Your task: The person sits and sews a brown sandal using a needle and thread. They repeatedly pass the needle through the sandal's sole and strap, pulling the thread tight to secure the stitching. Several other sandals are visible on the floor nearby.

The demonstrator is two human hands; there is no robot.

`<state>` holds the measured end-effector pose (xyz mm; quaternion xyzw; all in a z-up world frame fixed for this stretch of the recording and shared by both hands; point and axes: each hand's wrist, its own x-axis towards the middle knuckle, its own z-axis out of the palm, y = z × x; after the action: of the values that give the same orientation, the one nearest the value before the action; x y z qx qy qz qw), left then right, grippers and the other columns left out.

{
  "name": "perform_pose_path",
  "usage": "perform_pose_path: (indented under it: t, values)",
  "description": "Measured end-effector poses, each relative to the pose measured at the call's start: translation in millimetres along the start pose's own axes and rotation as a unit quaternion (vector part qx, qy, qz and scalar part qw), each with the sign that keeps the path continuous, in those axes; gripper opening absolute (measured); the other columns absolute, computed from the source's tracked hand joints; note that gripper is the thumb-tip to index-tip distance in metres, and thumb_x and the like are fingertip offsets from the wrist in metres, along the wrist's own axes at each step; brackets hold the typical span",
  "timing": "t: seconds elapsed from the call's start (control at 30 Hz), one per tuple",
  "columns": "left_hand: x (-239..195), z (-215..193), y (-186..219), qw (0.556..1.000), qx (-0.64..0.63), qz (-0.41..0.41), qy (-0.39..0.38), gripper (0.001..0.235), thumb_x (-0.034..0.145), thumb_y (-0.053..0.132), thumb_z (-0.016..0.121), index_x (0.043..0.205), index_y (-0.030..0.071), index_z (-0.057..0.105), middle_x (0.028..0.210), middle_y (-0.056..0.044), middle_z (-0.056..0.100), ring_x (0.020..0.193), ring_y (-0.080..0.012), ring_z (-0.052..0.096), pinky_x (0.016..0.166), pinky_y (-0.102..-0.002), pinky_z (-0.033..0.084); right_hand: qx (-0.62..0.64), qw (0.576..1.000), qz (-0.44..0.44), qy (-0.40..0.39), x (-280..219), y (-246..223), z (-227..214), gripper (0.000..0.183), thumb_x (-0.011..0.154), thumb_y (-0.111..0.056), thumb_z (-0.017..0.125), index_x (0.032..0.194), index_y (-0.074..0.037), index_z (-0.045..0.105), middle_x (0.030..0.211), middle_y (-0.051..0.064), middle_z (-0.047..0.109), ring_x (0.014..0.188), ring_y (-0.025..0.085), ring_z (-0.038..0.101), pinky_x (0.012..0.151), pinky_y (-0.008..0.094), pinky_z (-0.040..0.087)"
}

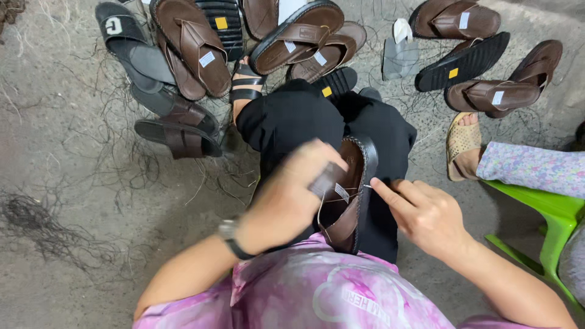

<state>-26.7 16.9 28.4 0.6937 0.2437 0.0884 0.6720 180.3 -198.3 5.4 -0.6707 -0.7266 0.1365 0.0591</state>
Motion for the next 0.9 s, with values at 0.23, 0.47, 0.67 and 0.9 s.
perform_pose_path:
  t: [0.23,0.47,0.67,0.9]
  values:
    - [5,70,-82,0.898,0.285,0.334,0.033,0.023,0.082,-0.012,0.049,0.102,-0.015,0.062,0.112,-0.027,0.056,0.108,-0.044,0.061,0.093,-0.051,0.054,-0.122,0.989,-0.046,-0.066,2,2,-17,0.054,0.086,-0.018,0.056,0.14,-0.021,0.06,0.095,0.002,0.065,0.073,0.017,0.065,0.059,0.028,0.056]
    - [24,81,-117,0.873,0.228,0.42,0.099,0.034,0.09,0.023,0.072,0.095,-0.01,0.064,0.105,-0.026,0.06,0.098,-0.0448,0.064,0.086,-0.051,0.057,-0.061,0.997,-0.053,0.006,11,5,32,0.028,0.088,-0.014,0.053,0.113,-0.01,0.066,0.076,0.0,0.054,0.063,0.02,0.063,0.046,0.027,0.05]
    - [-1,60,-61,0.925,0.252,0.263,0.11,0.017,0.092,0.009,0.063,0.092,-0.007,0.056,0.109,-0.024,0.054,0.107,-0.046,0.058,0.091,-0.053,0.052,0.065,0.997,0.047,0.005,10,-4,21,0.013,0.097,-0.022,0.056,0.099,-0.011,0.062,0.067,-0.001,0.051,0.057,0.021,0.062,0.044,0.028,0.049]
    - [-15,73,-50,0.942,0.302,0.145,0.029,0.019,0.088,0.0,0.055,0.07,-0.002,0.051,0.098,-0.012,0.048,0.089,-0.0339,0.046,0.072,-0.048,0.041,0.15,0.985,0.066,-0.058,14,-13,0,0.021,0.101,-0.018,0.055,0.114,-0.002,0.053,0.089,0.009,0.059,0.073,0.027,0.064,0.056,0.04,0.051]
